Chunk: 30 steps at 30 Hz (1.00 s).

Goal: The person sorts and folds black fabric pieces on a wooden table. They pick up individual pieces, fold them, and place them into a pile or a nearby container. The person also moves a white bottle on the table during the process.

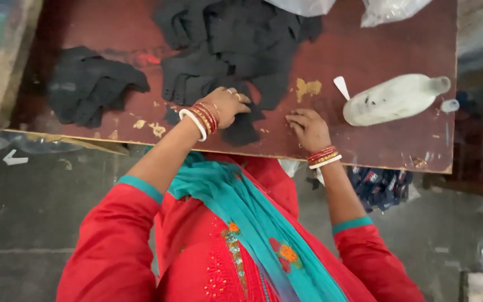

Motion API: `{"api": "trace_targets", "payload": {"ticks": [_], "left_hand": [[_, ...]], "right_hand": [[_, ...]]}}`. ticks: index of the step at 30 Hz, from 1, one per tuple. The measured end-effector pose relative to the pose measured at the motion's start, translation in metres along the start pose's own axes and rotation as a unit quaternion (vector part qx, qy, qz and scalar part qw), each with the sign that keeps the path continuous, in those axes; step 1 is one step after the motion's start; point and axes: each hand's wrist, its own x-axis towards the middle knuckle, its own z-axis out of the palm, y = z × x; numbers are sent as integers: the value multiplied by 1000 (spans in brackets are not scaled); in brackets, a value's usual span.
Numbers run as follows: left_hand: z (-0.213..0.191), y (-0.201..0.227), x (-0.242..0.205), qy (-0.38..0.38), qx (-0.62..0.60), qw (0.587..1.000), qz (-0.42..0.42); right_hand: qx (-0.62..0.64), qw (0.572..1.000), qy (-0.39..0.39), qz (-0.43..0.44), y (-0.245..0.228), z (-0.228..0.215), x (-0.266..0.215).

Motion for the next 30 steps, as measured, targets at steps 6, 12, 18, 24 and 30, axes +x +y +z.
{"api": "trace_targets", "payload": {"ticks": [6,12,18,24,30], "left_hand": [[43,68,-22,143,-40,975,-163],[44,75,-36,314,-92,931,-164],[54,69,-23,271,-116,939,-177],[50,75,-24,276,-119,937,-180],[41,81,-32,270,-93,943,-173]], "right_hand": [[134,979,89,123,-64,-30,4],[138,986,69,60,-84,-6,11],[82,995,11,-48,-67,30,51],[58,994,-18,-90,-68,26,30],[48,997,54,38,-62,-7,-10]]}}
